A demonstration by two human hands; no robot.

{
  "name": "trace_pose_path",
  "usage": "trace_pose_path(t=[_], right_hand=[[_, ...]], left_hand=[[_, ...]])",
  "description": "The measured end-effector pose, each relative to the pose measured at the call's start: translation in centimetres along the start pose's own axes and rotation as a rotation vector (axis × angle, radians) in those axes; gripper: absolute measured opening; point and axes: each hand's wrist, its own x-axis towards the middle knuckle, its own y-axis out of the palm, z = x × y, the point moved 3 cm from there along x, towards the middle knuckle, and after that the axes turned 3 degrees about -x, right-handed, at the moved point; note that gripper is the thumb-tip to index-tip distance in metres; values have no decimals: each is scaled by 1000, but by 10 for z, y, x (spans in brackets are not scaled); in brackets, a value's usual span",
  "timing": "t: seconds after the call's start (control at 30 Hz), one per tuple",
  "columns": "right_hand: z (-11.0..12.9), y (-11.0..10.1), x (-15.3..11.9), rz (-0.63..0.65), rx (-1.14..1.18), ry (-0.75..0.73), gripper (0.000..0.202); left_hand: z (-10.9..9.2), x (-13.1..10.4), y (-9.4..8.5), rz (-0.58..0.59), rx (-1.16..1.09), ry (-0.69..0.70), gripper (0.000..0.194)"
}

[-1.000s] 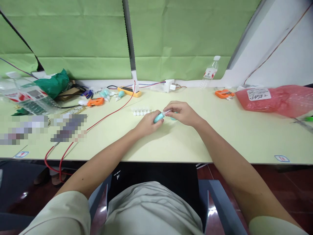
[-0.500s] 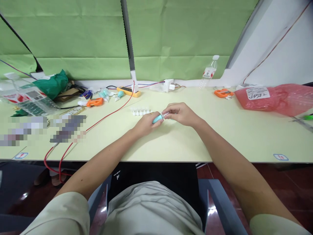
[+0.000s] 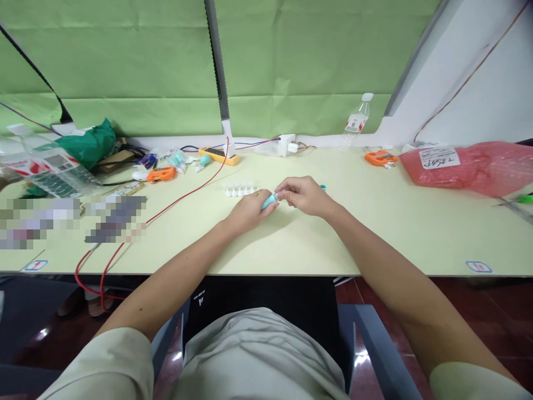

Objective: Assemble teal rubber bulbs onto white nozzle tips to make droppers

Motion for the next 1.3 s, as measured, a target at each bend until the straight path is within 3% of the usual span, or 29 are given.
trace_pose_path(t=[0.27, 0.43, 0.6, 0.73, 0.87, 1.03, 1.3], right_hand=[[3, 4, 0, 5, -192, -70, 20], [2, 7, 3, -93, -228, -11, 36], [-3, 13, 4, -55, -99, 145, 45], [-6, 10, 4, -33, 133, 224, 45], [1, -3, 3, 16, 284, 116, 34], [1, -10, 1, 58, 173, 35, 16], [-1, -7, -1, 7, -138, -75, 9]], left_hand=[[-10, -1, -1, 33, 82, -10, 30], [-12, 1, 0, 9, 153, -13, 31], [-8, 2, 5, -3, 160, -31, 32], [-9, 6, 2, -37, -110, -74, 29], [-11, 8, 1, -7, -451, -135, 38], [-10, 6, 8, 106, -675, -198, 34], [-16, 3, 8, 41, -481, -117, 28]])
